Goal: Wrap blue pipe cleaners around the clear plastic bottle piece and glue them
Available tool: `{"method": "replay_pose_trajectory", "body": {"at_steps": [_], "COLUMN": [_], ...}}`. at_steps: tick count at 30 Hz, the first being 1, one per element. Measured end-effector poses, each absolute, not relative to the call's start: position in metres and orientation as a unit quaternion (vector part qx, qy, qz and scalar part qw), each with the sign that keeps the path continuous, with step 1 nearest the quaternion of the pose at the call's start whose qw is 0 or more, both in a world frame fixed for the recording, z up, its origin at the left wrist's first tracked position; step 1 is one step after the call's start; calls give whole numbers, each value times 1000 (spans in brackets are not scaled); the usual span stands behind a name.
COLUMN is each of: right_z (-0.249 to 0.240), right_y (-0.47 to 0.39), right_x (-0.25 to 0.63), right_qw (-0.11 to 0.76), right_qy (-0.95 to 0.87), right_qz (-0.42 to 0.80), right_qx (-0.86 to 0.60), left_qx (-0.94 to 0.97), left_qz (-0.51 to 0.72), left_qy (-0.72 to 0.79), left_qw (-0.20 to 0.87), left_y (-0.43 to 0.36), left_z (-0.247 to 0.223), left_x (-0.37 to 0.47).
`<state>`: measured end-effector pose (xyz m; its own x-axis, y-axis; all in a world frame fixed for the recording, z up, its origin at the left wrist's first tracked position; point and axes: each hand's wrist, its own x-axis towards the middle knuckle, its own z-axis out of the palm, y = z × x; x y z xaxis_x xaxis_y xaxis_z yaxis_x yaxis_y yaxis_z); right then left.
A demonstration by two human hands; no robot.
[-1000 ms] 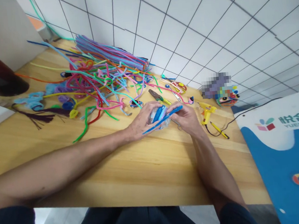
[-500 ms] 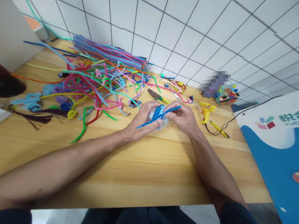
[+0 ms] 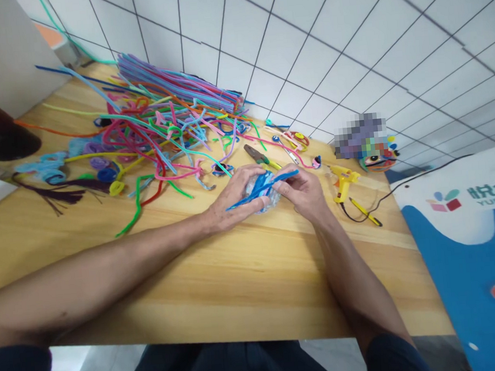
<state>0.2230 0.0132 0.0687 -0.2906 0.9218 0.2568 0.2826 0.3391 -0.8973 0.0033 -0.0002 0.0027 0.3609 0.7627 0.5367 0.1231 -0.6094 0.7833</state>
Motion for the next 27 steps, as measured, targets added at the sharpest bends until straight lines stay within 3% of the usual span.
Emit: {"method": "replay_pose_trajectory", "body": {"at_steps": [16,27], "right_z": [67,64], "right_y": [11,15], "right_x": [221,223], "right_qw": [408,408], "right_qy": [-726,-688], "right_qz": [344,426], "right_qx": [-433,-422], "left_qx": [751,749], "left_qz": [492,496], "left_qy": [297,288], "left_qw": [323,331], "left_y": [-1,-3], "left_z": [4,3], "left_x": [2,1]}}
